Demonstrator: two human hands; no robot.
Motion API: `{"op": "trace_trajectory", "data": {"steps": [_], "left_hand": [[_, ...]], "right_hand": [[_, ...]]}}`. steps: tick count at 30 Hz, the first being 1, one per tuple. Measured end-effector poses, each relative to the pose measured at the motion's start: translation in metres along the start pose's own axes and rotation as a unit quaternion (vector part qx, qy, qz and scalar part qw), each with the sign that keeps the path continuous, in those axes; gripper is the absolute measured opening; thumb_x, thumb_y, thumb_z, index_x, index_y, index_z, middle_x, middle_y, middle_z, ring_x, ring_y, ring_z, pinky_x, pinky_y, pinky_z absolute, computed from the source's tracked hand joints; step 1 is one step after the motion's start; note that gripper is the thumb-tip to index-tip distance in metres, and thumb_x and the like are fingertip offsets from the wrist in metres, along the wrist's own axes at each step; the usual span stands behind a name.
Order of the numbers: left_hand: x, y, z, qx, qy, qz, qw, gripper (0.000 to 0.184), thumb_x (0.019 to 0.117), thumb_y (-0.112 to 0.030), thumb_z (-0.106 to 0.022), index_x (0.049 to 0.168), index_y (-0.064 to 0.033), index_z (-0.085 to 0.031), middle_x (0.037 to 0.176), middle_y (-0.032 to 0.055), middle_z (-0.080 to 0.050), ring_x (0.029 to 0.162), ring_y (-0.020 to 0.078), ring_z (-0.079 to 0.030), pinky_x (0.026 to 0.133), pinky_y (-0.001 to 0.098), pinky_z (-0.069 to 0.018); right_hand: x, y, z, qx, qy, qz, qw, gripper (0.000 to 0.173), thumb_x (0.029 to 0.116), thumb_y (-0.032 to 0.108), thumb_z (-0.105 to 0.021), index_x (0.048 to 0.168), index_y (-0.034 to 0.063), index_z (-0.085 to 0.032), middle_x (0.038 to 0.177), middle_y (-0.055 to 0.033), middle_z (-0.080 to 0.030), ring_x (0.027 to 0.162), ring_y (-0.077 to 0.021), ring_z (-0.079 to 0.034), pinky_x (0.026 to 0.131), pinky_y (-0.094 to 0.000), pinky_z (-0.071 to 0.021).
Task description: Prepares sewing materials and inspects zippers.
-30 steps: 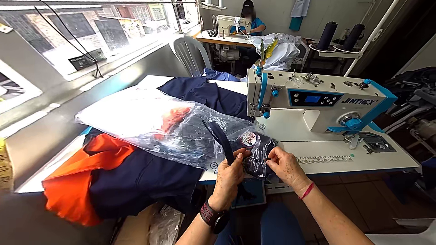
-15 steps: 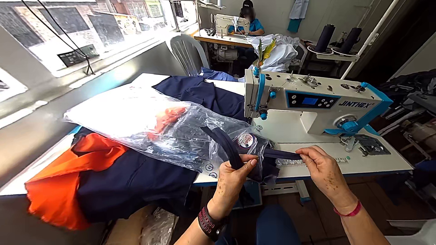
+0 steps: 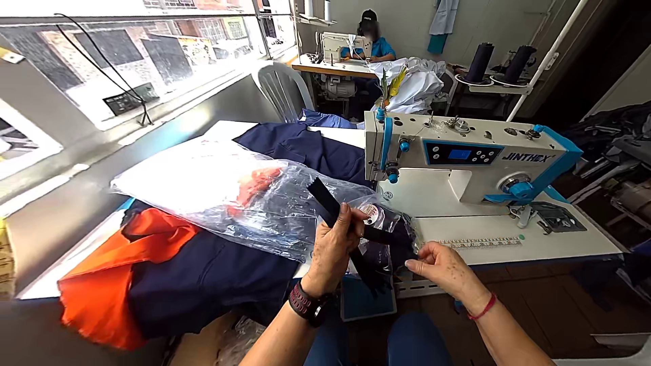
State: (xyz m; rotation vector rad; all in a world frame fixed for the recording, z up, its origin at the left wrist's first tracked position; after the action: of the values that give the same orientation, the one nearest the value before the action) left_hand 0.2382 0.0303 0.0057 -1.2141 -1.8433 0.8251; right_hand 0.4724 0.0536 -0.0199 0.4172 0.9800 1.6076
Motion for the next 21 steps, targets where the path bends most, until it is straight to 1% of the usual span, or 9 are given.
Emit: {"op": "trace_trajectory", "data": {"steps": [4, 7, 10, 12, 14, 16, 18, 19, 21], "left_hand": [[-0.002, -0.006, -0.004, 0.007, 0.015, -0.028, 0.999, 0.042, 0.1095, -0.027, -0.042, 0.086, -0.0098, -0.073, 0.067, -0.0008, -0.066, 0.046, -0.003, -0.045, 0.044, 0.0121, -0.0377], [0.001, -0.007, -0.011, -0.001, 0.008, -0.025, 1.0, 0.034, 0.1062, -0.024, -0.05, 0.084, -0.0123, -0.072, 0.062, -0.0039, -0.06, 0.045, -0.0024, -0.044, 0.043, 0.0124, -0.038], [0.003, 0.003, -0.018, -0.019, 0.028, -0.018, 0.999, 0.004, 0.091, -0.013, -0.073, 0.093, -0.0143, -0.076, 0.065, -0.0038, -0.062, 0.048, -0.0025, -0.046, 0.045, 0.0132, -0.0392], [0.003, 0.008, -0.025, -0.02, 0.069, -0.001, 0.997, 0.02, 0.0865, -0.007, -0.074, 0.106, -0.0104, -0.074, 0.072, -0.0013, -0.063, 0.053, -0.0004, -0.049, 0.05, 0.0149, -0.0425], [0.002, 0.008, -0.03, -0.016, 0.1, 0.013, 0.995, 0.027, 0.0909, -0.004, -0.065, 0.117, -0.006, -0.071, 0.081, -0.0005, -0.065, 0.056, -0.0006, -0.05, 0.053, 0.0149, -0.0437], [0.002, 0.005, -0.032, -0.007, 0.112, 0.021, 0.993, 0.028, 0.0971, -0.005, -0.057, 0.121, -0.0026, -0.07, 0.086, 0.0011, -0.069, 0.056, -0.0015, -0.049, 0.053, 0.0145, -0.0428], [0.003, 0.004, -0.036, 0.006, 0.119, 0.035, 0.992, 0.027, 0.1018, -0.007, -0.052, 0.122, -0.0023, -0.07, 0.086, 0.0031, -0.073, 0.054, -0.0029, -0.049, 0.051, 0.0137, -0.0413], [0.003, 0.003, -0.04, 0.01, 0.126, 0.042, 0.991, 0.027, 0.1039, -0.008, -0.05, 0.121, -0.0023, -0.071, 0.085, 0.0041, -0.074, 0.053, -0.0038, -0.049, 0.05, 0.0129, -0.04], [0.001, -0.001, -0.055, 0.006, 0.147, 0.055, 0.988, 0.027, 0.1056, -0.011, -0.049, 0.111, -0.0024, -0.074, 0.085, 0.007, -0.077, 0.05, -0.0053, -0.049, 0.048, 0.0117, -0.0377]], "right_hand": [[0.007, -0.016, -0.005, 0.135, -0.017, -0.032, 0.99, 0.012, 0.0951, 0.012, -0.072, 0.096, 0.0029, -0.065, 0.07, 0.0, -0.067, 0.054, -0.0058, -0.061, 0.051, -0.0202, -0.0497], [0.004, -0.014, -0.003, 0.202, -0.019, -0.025, 0.979, 0.024, 0.0912, 0.009, -0.075, 0.106, -0.0007, -0.059, 0.081, -0.0046, -0.067, 0.062, -0.0106, -0.066, 0.058, -0.0252, -0.0571], [0.003, -0.006, -0.01, 0.196, -0.02, -0.02, 0.98, 0.036, 0.0868, 0.004, -0.078, 0.115, -0.0041, -0.057, 0.083, -0.0067, -0.067, 0.062, -0.0119, -0.067, 0.059, -0.0268, -0.0583], [0.005, -0.008, -0.007, 0.152, -0.004, -0.015, 0.988, 0.032, 0.0878, 0.004, -0.075, 0.116, -0.0033, -0.061, 0.084, -0.0057, -0.068, 0.061, -0.0105, -0.065, 0.058, -0.0255, -0.0571], [0.006, -0.013, 0.009, 0.03, -0.001, 0.005, 1.0, 0.028, 0.0942, 0.01, -0.07, 0.119, -0.0017, -0.067, 0.091, -0.0081, -0.069, 0.07, -0.0126, -0.066, 0.066, -0.0278, -0.0561], [0.001, -0.013, 0.039, -0.116, -0.057, 0.042, 0.991, 0.024, 0.0987, 0.009, -0.062, 0.116, -0.0038, -0.073, 0.104, -0.021, -0.071, 0.096, -0.0306, -0.068, 0.09, -0.0459, -0.0537], [-0.01, -0.008, 0.078, -0.142, -0.192, 0.103, 0.966, 0.02, 0.098, 0.002, -0.059, 0.106, -0.007, -0.075, 0.103, -0.0272, -0.068, 0.099, -0.0412, -0.067, 0.09, -0.0576, -0.0529], [-0.019, -0.004, 0.098, -0.113, -0.259, 0.145, 0.948, 0.017, 0.0975, 0.002, -0.06, 0.102, -0.0063, -0.074, 0.102, -0.0242, -0.068, 0.094, -0.0372, -0.068, 0.084, -0.0546, -0.0554], [-0.044, 0.018, 0.129, -0.036, -0.333, 0.243, 0.911, 0.018, 0.0976, 0.011, -0.056, 0.103, 0.0025, -0.071, 0.099, -0.0089, -0.068, 0.083, -0.0174, -0.068, 0.072, -0.0357, -0.0592]]}}
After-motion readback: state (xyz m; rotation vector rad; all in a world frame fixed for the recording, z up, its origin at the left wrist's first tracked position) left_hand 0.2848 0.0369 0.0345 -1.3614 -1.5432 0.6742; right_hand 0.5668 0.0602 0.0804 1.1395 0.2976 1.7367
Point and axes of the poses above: each hand's wrist, its own x-axis towards the middle knuckle, its own z-axis out of the back of the hand, y = z × x, the point moved 6 cm from there along x, towards the middle knuckle
